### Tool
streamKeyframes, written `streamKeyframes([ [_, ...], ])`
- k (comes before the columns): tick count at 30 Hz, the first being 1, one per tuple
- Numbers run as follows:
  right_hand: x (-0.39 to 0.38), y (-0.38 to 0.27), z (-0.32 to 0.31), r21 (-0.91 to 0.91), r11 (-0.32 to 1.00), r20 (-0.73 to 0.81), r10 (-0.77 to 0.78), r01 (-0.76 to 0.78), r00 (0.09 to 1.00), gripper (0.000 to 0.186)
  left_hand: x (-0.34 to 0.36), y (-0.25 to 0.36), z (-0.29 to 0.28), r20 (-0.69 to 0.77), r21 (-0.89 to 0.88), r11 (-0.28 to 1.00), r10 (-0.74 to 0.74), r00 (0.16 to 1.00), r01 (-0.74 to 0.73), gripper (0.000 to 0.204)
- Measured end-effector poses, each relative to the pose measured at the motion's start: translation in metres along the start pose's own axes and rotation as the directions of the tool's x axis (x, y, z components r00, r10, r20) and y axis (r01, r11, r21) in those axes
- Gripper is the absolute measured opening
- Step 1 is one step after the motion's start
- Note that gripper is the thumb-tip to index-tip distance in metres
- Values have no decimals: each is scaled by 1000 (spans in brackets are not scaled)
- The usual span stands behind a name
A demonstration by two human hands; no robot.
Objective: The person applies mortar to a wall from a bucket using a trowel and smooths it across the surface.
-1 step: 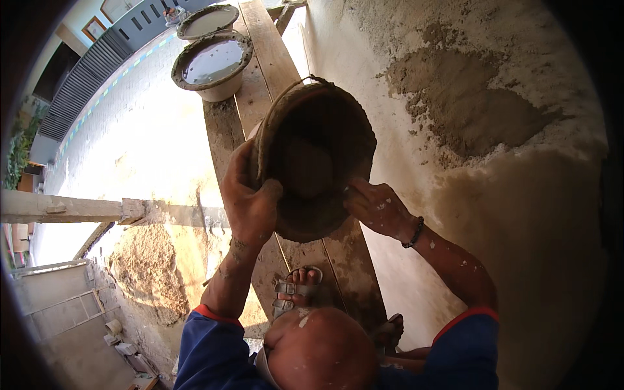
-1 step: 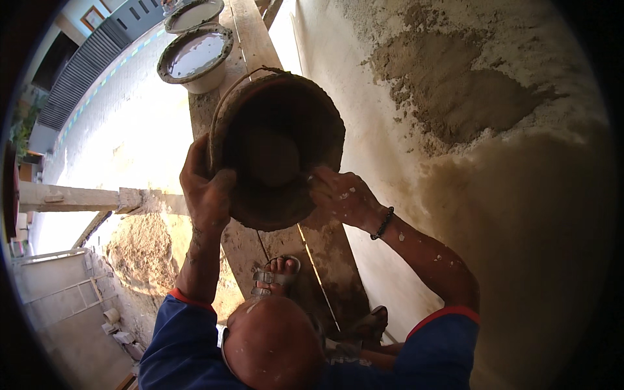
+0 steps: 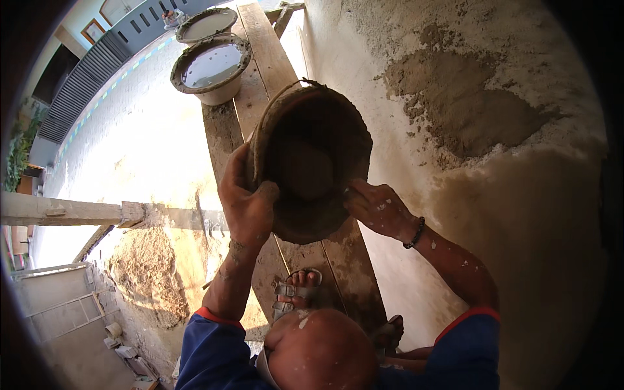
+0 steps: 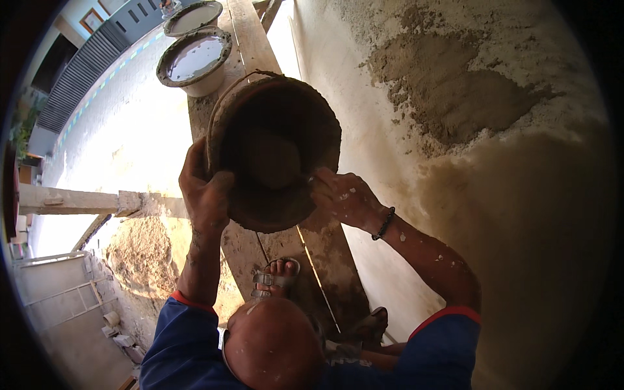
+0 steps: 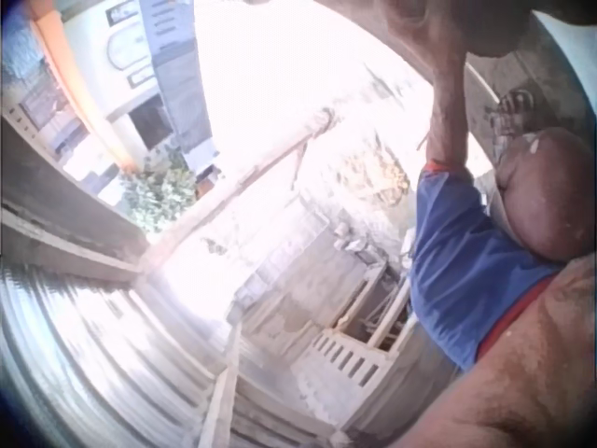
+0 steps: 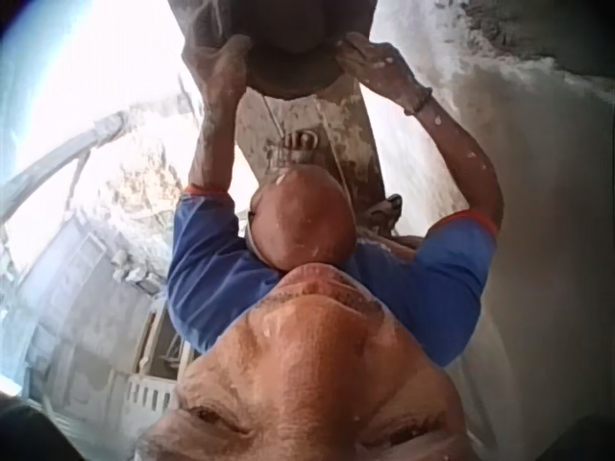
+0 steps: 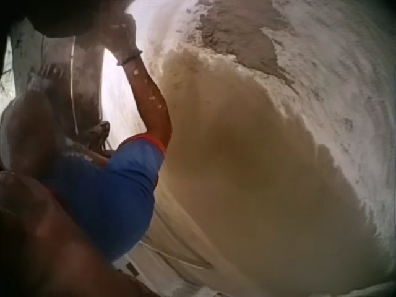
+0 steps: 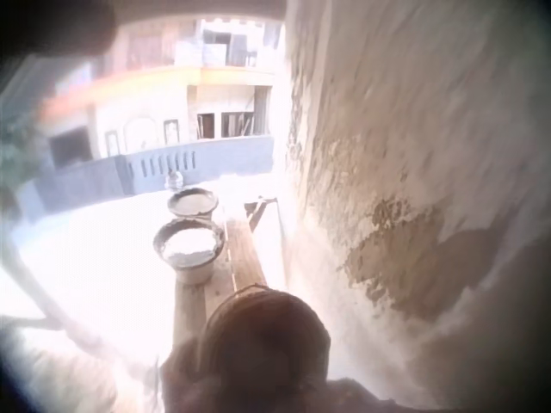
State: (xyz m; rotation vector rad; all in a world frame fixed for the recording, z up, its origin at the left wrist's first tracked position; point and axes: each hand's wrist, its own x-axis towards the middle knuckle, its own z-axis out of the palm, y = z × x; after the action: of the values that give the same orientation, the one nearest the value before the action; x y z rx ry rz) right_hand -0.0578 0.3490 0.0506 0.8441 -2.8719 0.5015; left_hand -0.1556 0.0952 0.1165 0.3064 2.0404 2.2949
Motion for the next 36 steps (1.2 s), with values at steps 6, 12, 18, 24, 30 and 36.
streamKeyframes([
  [6,6,-16,-70,328,779,114,528,-534,841,41,4,-20,-21,-102,-139,990,-22,995,8,62],
  [12,29,-37,-164,380,909,-145,242,-172,959,42,-1,-26,-49,-120,-131,991,9,993,-25,61],
  [18,30,-50,-241,566,790,31,263,-234,964,55,-10,-38,-65,-140,-83,997,-6,990,-6,59],
  [24,-55,84,-274,105,484,-300,848,-868,437,48,-21,-38,-68,-122,-67,996,-71,990,63,63],
  [30,-62,25,-329,247,499,-547,780,-831,305,50,-17,-47,-58,-59,-151,986,-74,995,65,62],
  [36,-48,-34,-190,599,121,442,774,-791,453,33,-3,-57,-14,-19,-224,970,-101,995,94,64],
])
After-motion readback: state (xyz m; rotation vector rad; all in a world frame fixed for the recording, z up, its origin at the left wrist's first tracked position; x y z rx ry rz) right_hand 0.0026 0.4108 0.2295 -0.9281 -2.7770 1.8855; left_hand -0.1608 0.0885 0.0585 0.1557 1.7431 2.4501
